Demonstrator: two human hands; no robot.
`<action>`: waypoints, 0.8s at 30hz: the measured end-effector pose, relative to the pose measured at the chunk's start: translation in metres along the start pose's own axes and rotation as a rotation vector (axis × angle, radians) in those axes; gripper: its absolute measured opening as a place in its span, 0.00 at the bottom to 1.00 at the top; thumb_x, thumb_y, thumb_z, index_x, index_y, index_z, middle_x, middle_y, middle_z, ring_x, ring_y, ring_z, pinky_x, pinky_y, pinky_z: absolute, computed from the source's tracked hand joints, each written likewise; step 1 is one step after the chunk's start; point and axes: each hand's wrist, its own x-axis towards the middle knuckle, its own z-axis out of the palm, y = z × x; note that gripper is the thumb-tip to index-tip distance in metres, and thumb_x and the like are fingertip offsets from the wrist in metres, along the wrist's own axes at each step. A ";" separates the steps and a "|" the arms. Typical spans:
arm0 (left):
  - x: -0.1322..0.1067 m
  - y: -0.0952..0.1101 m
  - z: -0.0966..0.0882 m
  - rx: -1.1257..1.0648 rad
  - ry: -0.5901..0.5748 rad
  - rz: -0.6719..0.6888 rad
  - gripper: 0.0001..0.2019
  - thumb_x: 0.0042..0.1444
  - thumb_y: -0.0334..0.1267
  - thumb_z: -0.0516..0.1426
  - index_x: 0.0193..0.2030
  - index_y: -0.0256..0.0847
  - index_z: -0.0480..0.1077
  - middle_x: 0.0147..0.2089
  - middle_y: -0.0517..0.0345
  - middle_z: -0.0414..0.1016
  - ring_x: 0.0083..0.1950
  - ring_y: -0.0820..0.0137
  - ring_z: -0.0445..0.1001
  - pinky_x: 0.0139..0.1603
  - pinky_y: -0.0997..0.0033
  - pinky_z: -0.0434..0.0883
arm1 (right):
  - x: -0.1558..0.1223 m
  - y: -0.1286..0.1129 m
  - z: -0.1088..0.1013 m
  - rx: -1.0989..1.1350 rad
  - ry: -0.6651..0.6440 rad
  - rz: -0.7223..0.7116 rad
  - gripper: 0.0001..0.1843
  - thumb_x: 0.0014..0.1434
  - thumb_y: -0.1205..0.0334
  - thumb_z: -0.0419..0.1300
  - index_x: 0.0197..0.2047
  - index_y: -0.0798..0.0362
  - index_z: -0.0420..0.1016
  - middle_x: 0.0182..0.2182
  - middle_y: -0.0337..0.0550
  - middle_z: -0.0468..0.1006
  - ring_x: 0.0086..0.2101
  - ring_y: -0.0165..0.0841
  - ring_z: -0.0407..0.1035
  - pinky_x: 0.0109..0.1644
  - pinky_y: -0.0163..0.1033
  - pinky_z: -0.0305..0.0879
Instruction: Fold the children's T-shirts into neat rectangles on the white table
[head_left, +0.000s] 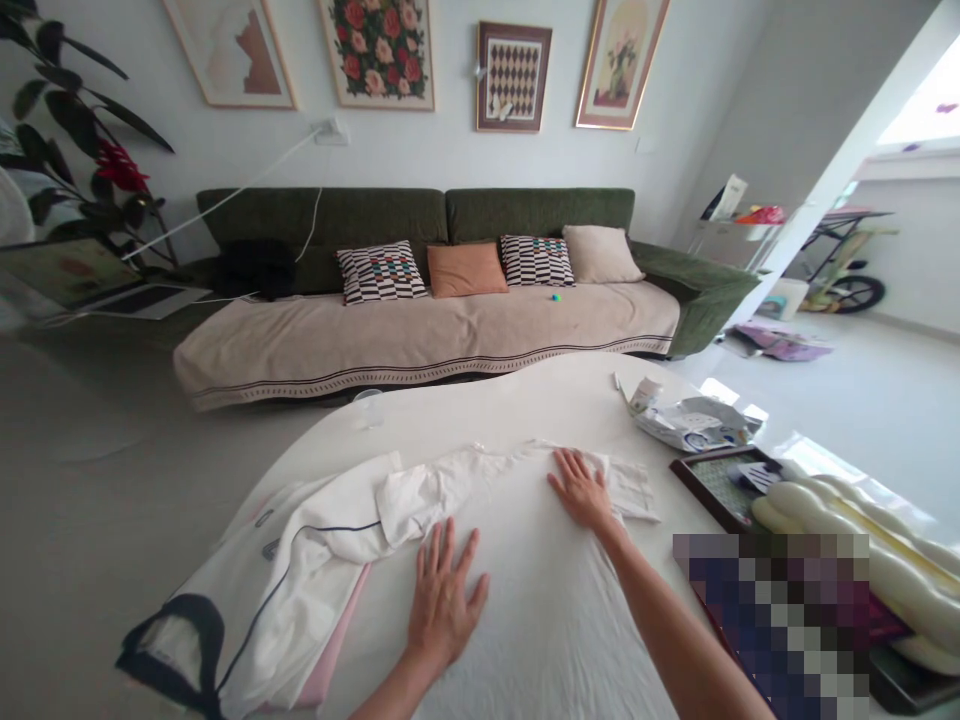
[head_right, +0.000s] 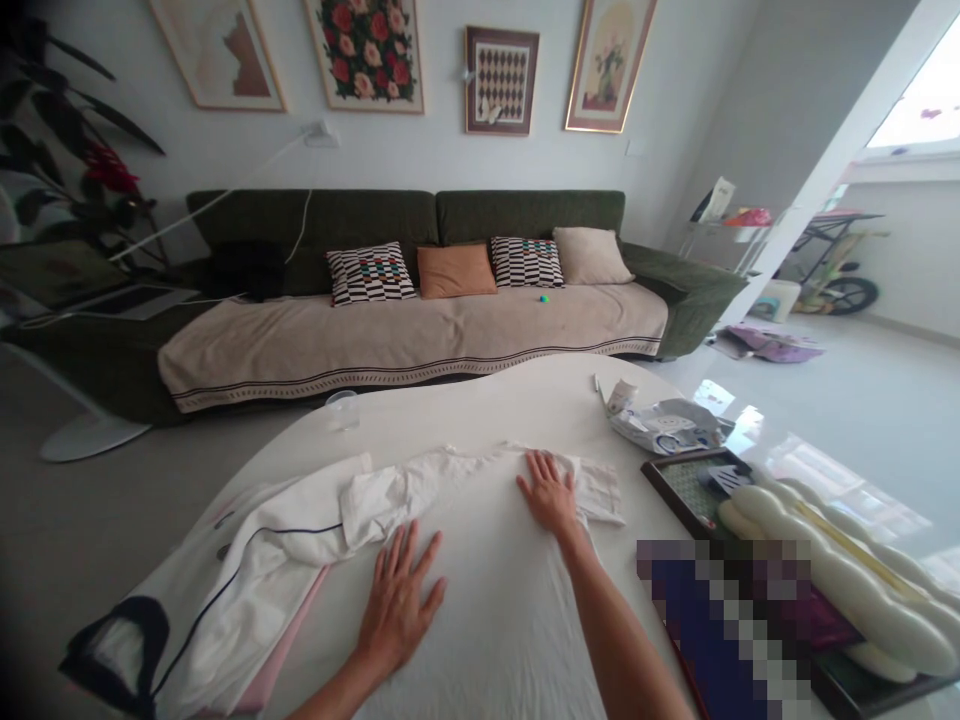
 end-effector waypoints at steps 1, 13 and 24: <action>0.000 0.000 -0.001 0.004 -0.003 -0.002 0.29 0.56 0.47 0.50 0.64 0.52 0.48 0.67 0.53 0.46 0.66 0.53 0.44 0.60 0.45 0.50 | 0.007 0.008 -0.002 -0.001 0.005 0.024 0.31 0.63 0.48 0.32 0.66 0.51 0.36 0.64 0.44 0.42 0.62 0.37 0.33 0.60 0.56 0.36; 0.002 0.002 0.001 0.033 -0.009 -0.008 0.28 0.56 0.48 0.49 0.64 0.52 0.49 0.67 0.55 0.46 0.66 0.53 0.43 0.61 0.45 0.48 | -0.068 -0.033 0.022 -0.021 0.054 -0.084 0.35 0.61 0.43 0.34 0.66 0.55 0.38 0.65 0.45 0.38 0.63 0.35 0.28 0.62 0.52 0.33; -0.001 0.005 0.002 0.098 -0.044 -0.021 0.28 0.57 0.48 0.47 0.64 0.46 0.49 0.67 0.51 0.44 0.67 0.55 0.41 0.61 0.48 0.46 | -0.163 -0.021 0.000 -0.075 0.056 0.145 0.33 0.61 0.50 0.39 0.65 0.60 0.43 0.64 0.48 0.37 0.63 0.40 0.27 0.60 0.59 0.31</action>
